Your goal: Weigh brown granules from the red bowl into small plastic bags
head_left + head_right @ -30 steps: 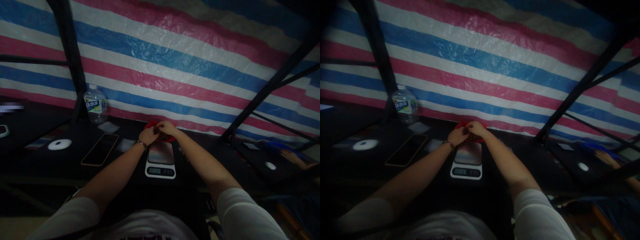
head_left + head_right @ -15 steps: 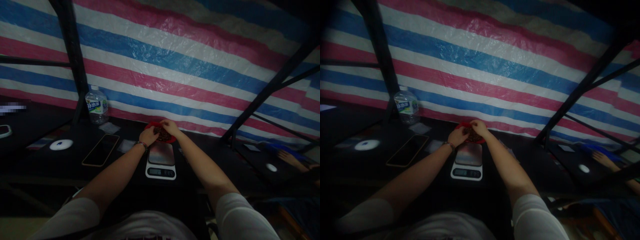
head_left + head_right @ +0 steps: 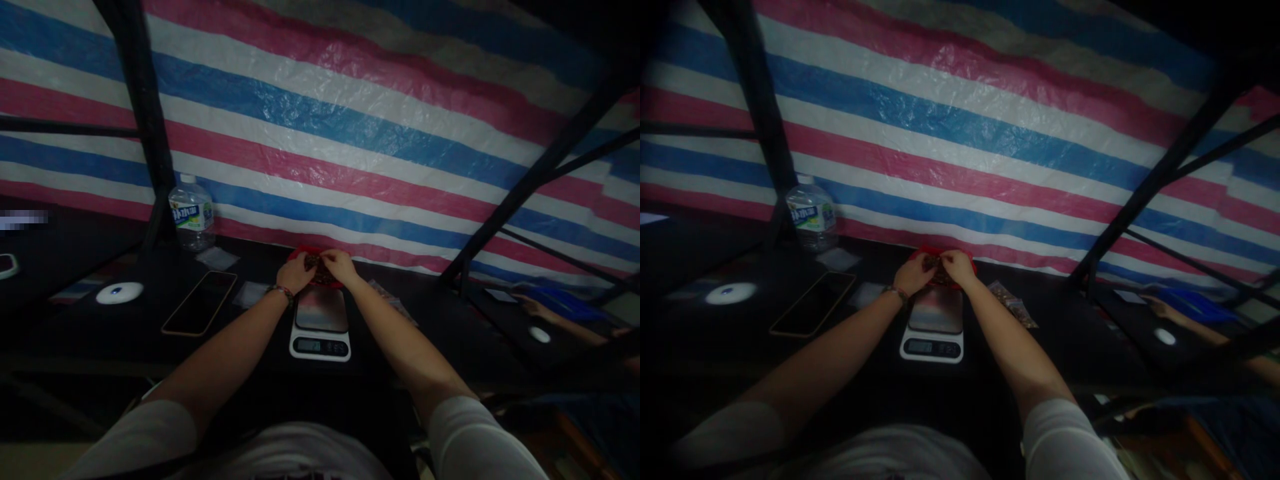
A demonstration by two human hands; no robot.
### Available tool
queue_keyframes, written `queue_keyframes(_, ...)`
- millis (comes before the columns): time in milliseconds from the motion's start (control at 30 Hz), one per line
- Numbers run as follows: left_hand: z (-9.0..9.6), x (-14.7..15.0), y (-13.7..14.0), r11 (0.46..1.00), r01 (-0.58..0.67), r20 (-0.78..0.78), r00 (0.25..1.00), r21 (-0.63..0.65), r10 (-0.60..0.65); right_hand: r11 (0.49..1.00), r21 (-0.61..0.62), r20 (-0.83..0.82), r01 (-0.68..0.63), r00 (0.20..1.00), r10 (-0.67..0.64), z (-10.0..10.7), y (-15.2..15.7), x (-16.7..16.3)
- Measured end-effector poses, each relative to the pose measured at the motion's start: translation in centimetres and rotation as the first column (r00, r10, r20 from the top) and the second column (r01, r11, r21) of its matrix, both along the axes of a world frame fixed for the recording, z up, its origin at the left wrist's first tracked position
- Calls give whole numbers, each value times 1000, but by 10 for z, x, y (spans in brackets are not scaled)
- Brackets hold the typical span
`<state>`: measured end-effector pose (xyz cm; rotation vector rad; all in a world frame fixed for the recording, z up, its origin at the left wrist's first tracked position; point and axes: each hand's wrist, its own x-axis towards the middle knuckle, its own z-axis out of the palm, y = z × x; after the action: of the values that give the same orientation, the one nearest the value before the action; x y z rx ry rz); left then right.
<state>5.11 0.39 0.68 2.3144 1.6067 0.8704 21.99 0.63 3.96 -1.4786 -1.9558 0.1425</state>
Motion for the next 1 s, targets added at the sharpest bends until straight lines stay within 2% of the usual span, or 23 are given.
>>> queue_keyframes(133,2,0,-2,1000,22,-24,999,-10,-23,999,-29,35,-35,999,36,-4,-1,-2)
queue_keyframes(333,4,-1,-3,1000,22,-20,1000,-15,-22,998,60,36,-22,999,20,-5,1,0)
queue_keyframes(500,3,0,-3,1000,25,-13,1000,-15,-25,996,16,66,-87,994,85,-9,2,1)
queue_keyframes(633,2,-2,-1,999,40,1,999,6,-40,999,39,33,-1,999,0,-9,6,3)
queue_keyframes(700,2,-3,-1,999,36,0,999,-8,-36,999,-4,64,54,997,-54,-9,9,5)
queue_keyframes(767,3,-3,-1,999,23,-4,1000,-35,-23,994,-96,137,50,990,-36,-11,11,7)
queue_keyframes(867,6,-4,-3,998,1,-11,1000,-62,-1,974,-226,211,-25,975,74,-15,14,6)
queue_keyframes(1000,6,-4,-4,999,-7,-10,1000,-53,6,937,-334,275,-105,940,203,-22,19,1)
